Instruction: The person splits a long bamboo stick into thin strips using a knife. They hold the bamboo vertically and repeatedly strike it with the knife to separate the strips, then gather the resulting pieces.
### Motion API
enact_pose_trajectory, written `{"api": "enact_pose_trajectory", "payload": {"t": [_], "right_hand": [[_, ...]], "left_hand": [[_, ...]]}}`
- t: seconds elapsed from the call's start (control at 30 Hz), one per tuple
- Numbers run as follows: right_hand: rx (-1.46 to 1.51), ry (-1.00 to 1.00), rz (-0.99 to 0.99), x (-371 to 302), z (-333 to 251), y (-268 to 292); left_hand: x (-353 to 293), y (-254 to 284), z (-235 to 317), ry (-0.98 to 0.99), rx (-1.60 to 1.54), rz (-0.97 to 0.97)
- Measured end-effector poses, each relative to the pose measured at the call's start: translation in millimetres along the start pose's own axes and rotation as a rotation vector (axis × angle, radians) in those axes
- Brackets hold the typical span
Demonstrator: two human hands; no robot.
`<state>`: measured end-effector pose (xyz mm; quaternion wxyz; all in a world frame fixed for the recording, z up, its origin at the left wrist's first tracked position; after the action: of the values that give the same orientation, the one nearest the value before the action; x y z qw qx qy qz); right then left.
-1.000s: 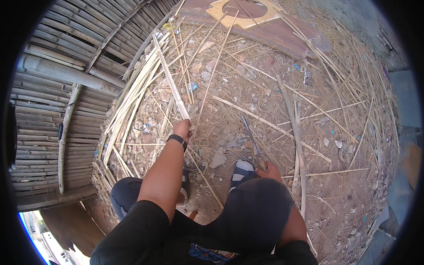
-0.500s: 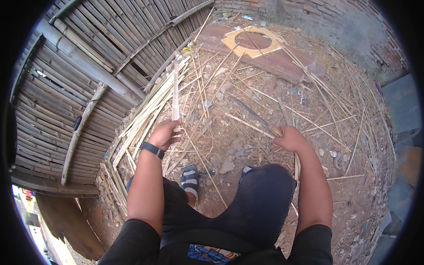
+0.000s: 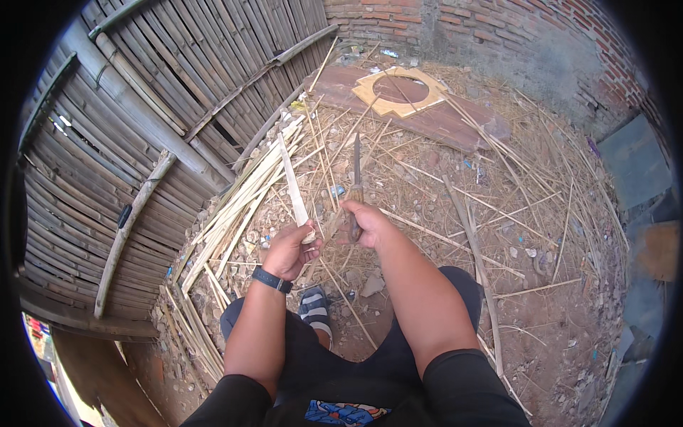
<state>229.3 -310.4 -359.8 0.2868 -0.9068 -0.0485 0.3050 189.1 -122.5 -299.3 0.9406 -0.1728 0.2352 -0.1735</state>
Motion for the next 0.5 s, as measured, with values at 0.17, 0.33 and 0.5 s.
{"api": "enact_pose_trajectory", "payload": {"t": [0.17, 0.33, 0.5], "right_hand": [[-0.029, -0.064, -0.064, 22.4, 25.8, -12.3], [-0.227, 0.191, 0.241, -6.1, 7.2, -10.9], [-0.434, 0.33, 0.293, -72.0, -42.2, -15.7]], "left_hand": [[-2.2, 5.3, -0.7, 0.024, 0.021, -0.013], [2.0, 12.7, 2.8, -0.011, -0.07, 0.097], [12.1, 5.5, 3.4, -0.001, -0.196, 0.054]]}}
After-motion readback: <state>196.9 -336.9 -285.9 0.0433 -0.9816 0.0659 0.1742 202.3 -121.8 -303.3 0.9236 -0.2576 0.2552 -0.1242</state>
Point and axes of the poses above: each hand's wrist, its own x-axis towards the middle knuckle, its own y-axis out of the back of the hand, z = x × y, the point moved 4 cm from there along x, towards the middle knuckle, and after that the axes turned 6 degrees about -z, right-handed, at the moved point
